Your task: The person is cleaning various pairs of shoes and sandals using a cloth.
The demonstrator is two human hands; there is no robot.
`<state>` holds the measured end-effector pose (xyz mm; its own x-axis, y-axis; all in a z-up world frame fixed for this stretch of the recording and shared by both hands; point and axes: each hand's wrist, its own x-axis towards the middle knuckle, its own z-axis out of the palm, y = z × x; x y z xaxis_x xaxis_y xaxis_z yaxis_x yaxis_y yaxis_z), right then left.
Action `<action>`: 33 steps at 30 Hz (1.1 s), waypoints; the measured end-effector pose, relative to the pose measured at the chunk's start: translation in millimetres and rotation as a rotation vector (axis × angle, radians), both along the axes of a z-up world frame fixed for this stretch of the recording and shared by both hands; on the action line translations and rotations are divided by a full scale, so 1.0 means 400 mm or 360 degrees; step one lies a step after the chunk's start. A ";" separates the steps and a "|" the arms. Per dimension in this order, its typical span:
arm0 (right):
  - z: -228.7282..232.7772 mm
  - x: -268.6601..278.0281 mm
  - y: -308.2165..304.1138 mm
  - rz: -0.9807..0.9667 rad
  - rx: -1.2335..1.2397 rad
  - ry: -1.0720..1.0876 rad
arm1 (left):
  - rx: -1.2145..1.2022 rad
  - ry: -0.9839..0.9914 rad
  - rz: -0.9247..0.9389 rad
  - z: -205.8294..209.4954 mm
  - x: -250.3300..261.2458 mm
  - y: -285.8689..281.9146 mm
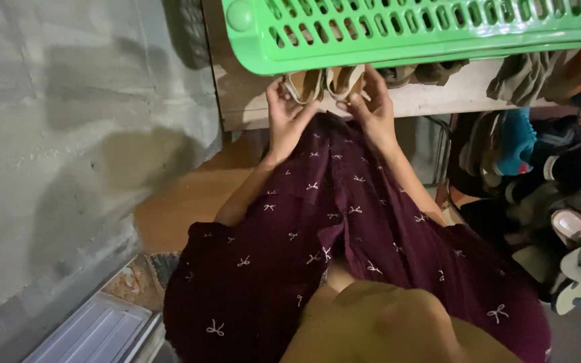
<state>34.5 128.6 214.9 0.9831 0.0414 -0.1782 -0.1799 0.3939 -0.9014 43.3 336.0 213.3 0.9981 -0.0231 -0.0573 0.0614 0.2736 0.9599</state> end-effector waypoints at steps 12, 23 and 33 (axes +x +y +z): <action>-0.017 0.016 -0.022 0.0161 -0.0432 -0.0215 | 0.0850 -0.0268 0.0248 -0.072 0.002 -0.001; -0.062 0.033 -0.011 0.0075 -0.0368 -0.0101 | 0.1028 -0.0353 0.0248 -0.058 0.006 0.005; -0.126 0.037 -0.011 -0.0029 -0.0329 -0.0157 | 0.1344 -0.0456 0.0188 -0.110 0.044 0.014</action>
